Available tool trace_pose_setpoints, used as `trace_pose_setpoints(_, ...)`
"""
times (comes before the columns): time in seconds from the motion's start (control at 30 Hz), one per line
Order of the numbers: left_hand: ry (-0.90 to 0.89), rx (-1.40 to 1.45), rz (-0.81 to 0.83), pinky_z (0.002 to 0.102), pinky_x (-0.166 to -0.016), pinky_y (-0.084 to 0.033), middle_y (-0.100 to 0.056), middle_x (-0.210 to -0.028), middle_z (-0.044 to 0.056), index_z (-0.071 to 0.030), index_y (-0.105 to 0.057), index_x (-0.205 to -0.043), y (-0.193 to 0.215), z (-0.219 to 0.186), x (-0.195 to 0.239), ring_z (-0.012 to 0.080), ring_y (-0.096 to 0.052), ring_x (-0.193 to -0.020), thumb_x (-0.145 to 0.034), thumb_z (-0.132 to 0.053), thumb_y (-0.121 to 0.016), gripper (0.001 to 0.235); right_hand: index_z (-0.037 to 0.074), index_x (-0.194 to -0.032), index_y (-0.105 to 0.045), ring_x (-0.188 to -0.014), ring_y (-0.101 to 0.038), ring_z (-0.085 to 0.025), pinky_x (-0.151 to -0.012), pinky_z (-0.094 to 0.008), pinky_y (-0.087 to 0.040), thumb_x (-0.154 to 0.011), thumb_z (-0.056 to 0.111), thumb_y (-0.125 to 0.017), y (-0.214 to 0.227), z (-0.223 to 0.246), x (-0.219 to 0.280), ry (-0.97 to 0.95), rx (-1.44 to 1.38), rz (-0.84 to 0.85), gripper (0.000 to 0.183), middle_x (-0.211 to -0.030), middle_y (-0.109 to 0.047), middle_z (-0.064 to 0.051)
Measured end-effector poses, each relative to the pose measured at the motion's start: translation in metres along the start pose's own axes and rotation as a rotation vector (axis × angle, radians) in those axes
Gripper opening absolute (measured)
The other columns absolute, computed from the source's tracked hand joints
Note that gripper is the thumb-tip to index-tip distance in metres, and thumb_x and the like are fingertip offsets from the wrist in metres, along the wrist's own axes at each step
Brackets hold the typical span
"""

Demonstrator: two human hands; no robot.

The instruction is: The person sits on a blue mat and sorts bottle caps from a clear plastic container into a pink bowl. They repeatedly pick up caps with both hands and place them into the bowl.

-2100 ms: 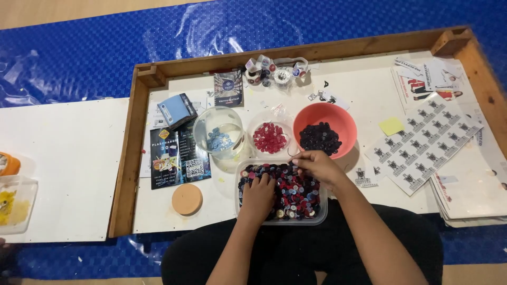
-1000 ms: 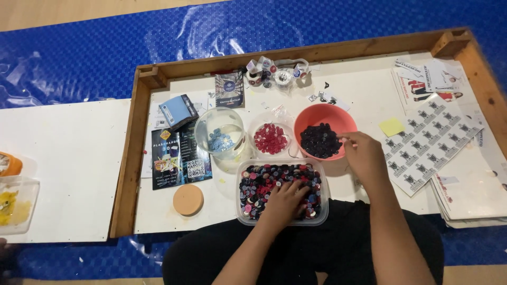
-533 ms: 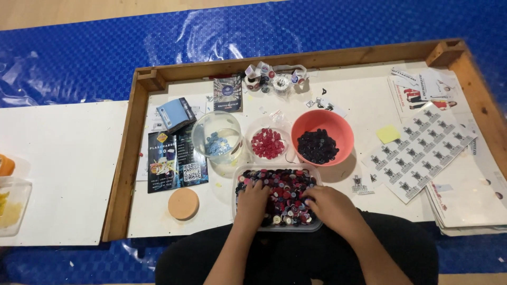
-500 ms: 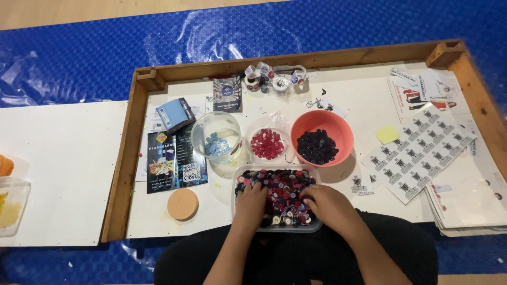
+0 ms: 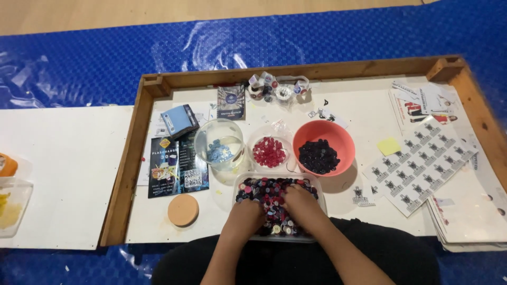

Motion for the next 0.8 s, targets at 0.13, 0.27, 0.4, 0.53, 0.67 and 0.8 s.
trace_pose_setpoints(0.13, -0.023, 0.0, -0.023, 0.05, -0.066, -0.05, -0.068, -0.092, 0.011, -0.011, -0.067, -0.103, 0.007, -0.004, 0.0, 0.038, -0.066, -0.082, -0.097, -0.018, -0.056, 0.015, 0.007, -0.071, -0.066, -0.092, -0.057, -0.035, -0.073, -0.051, -0.047, -0.085, 0.013, -0.065, 0.026, -0.005, 0.005, -0.103, -0.03, -0.081, 0.015, -0.085, -0.061, -0.012)
trace_pose_setpoints(0.27, 0.018, -0.075, -0.132, 0.05, -0.079, -0.049, -0.069, -0.104, 0.007, -0.015, -0.066, -0.108, 0.0, 0.004, -0.008, 0.0356, -0.065, -0.095, -0.092, -0.008, -0.054, 0.022, 0.011, -0.087, -0.06, -0.091, -0.06, -0.03, -0.071, -0.047, -0.049, -0.094, 0.019, -0.062, 0.022, 0.021, -0.006, 0.006, -0.227, -0.149, 0.011, -0.092, -0.062, -0.008)
trace_pose_setpoints(0.4, 0.029, -0.09, -0.165, 0.049, -0.083, -0.047, -0.067, -0.109, 0.006, -0.015, -0.066, -0.116, -0.003, 0.005, -0.013, 0.0342, -0.064, -0.102, -0.093, -0.008, -0.053, 0.028, 0.011, -0.081, -0.056, -0.085, -0.055, -0.031, -0.068, -0.046, -0.044, -0.086, 0.001, -0.056, -0.003, 0.041, -0.024, 0.123, -0.175, -0.178, 0.011, -0.09, -0.056, -0.011)
trace_pose_setpoints(0.53, 0.056, -0.062, -0.12, 0.051, -0.084, -0.047, -0.066, -0.114, 0.007, -0.014, -0.064, -0.111, -0.002, 0.008, -0.012, 0.0354, -0.061, -0.107, -0.094, -0.007, -0.051, 0.023, 0.009, -0.09, -0.059, -0.092, -0.061, -0.035, -0.077, -0.047, -0.047, -0.082, 0.006, -0.066, 0.014, 0.028, -0.024, 0.07, -0.235, -0.132, 0.012, -0.096, -0.06, -0.014)
trace_pose_setpoints(0.67, 0.056, -0.1, -0.162, 0.05, -0.082, -0.048, -0.067, -0.11, 0.009, -0.015, -0.065, -0.108, -0.011, 0.009, -0.017, 0.036, -0.061, -0.106, -0.092, -0.011, -0.055, 0.019, 0.019, -0.087, -0.078, -0.081, -0.069, -0.01, -0.074, -0.026, -0.047, -0.086, 0.015, -0.072, 0.06, -0.002, -0.007, -0.43, -0.713, 0.015, 0.007, -0.085, -0.079, 0.003)
trace_pose_setpoints(0.8, 0.051, -0.118, -0.108, 0.05, -0.083, -0.048, -0.064, -0.114, 0.009, -0.016, -0.064, -0.115, -0.016, -0.002, -0.02, 0.036, -0.06, -0.106, -0.089, -0.01, -0.064, 0.027, 0.008, -0.09, -0.08, -0.07, -0.07, -0.012, -0.082, -0.028, -0.055, -0.092, 0.013, -0.074, 0.094, -0.01, -0.004, -0.495, -1.071, -0.17, 0.009, -0.077, -0.078, -0.003)
Point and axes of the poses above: each hand's wrist, its own x-axis away from the middle knuckle, its own y-axis out of the back of the hand, z = x × y, the point moved 10 cm from there along -x, towards the middle knuckle
